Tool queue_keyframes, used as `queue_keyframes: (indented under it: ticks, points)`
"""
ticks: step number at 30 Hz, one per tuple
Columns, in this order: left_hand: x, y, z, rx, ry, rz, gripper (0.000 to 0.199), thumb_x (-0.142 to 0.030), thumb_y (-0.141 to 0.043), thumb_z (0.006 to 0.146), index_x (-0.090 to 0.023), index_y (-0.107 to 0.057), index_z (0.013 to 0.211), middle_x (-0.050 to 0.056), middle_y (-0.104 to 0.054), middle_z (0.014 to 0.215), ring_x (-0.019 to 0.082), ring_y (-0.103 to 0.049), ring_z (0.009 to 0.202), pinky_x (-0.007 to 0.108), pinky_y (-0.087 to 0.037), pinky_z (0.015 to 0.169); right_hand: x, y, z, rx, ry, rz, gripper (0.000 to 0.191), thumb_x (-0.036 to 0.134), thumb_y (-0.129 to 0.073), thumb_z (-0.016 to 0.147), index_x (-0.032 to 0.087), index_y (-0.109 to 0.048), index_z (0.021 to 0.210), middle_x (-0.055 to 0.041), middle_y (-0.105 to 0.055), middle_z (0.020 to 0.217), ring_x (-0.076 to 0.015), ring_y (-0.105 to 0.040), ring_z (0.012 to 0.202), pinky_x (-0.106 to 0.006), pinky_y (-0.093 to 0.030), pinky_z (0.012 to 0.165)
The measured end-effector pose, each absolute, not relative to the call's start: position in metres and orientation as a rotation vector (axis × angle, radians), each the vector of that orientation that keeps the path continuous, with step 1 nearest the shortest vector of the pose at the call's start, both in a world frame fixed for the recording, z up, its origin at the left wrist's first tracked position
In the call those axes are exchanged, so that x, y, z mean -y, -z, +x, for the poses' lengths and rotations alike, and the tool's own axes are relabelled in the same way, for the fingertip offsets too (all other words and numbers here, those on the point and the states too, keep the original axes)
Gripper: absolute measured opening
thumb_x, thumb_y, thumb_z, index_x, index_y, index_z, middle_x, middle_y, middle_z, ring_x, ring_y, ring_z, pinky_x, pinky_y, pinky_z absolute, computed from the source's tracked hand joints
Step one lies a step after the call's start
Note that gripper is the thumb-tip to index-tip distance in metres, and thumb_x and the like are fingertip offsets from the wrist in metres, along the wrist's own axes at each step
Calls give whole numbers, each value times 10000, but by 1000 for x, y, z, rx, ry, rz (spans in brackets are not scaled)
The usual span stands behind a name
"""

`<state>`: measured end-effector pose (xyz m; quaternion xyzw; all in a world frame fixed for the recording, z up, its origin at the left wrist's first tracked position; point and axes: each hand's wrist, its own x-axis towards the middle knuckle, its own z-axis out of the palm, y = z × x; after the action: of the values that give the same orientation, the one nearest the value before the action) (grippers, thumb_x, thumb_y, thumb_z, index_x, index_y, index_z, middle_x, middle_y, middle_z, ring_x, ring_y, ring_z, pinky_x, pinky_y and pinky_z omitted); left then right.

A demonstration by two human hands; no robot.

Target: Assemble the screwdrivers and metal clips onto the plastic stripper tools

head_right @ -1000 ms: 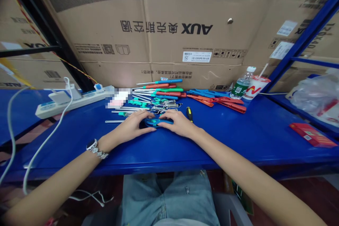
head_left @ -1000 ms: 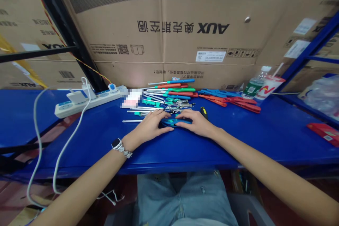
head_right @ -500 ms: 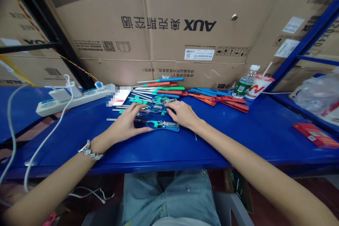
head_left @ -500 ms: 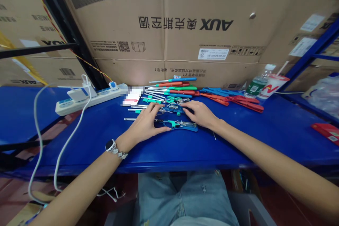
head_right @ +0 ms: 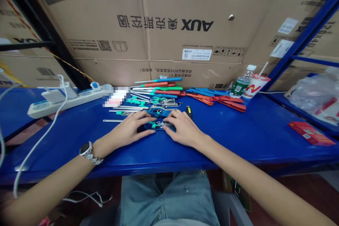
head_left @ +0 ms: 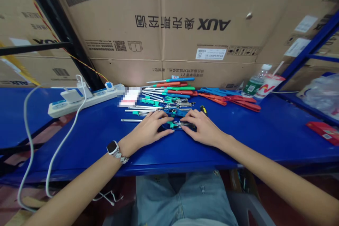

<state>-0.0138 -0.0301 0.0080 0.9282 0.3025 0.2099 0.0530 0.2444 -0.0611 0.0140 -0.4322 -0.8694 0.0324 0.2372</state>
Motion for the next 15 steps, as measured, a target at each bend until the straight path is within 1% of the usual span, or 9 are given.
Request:
queue_keyframes:
  ticks: [3,7,10,13,15]
  points:
    - [29,-7,-10,-895,-607,2831,422,-476,-554,1025,-216,-642,1346,109,-617,1174,283,-587,1114,493,-486,992,65,-10,248,2437,-73,-1152,298,351,-562,1025,198,-733,1216,-115,-664,1095,-250,-600,1032,-426,-480,898]
    - [26,-10,-6,-858,-572,2820,406,-423,-549,1028,-235,-630,1378,106,-591,1145,281,-582,1070,478,-503,942,62,-11,250,2517,60,-1157,335,365,-511,1051,206,-732,1246,-119,-660,1079,-257,-582,1023,-426,-456,882]
    - [23,-13,-4,-823,-523,2823,387,-423,-562,1021,-234,-649,1347,101,-587,1128,270,-591,1025,462,-514,914,61,-12,249,2540,148,-1176,353,376,-482,1063,214,-726,1260,-115,-655,1066,-256,-567,1010,-424,-442,872]
    - [23,-12,-4,-816,-561,2811,370,-433,-563,1022,-205,-666,1294,110,-596,1144,272,-599,1038,465,-516,929,61,-11,249,2546,187,-1186,355,378,-472,1067,230,-717,1276,-110,-653,1070,-257,-556,1007,-418,-436,863]
    - [23,-10,-4,-804,-590,2828,362,-435,-538,1034,-205,-667,1282,110,-607,1145,273,-602,1048,465,-515,939,62,-11,249,2552,198,-1190,355,376,-465,1070,236,-715,1279,-106,-652,1062,-256,-551,1001,-414,-432,857]
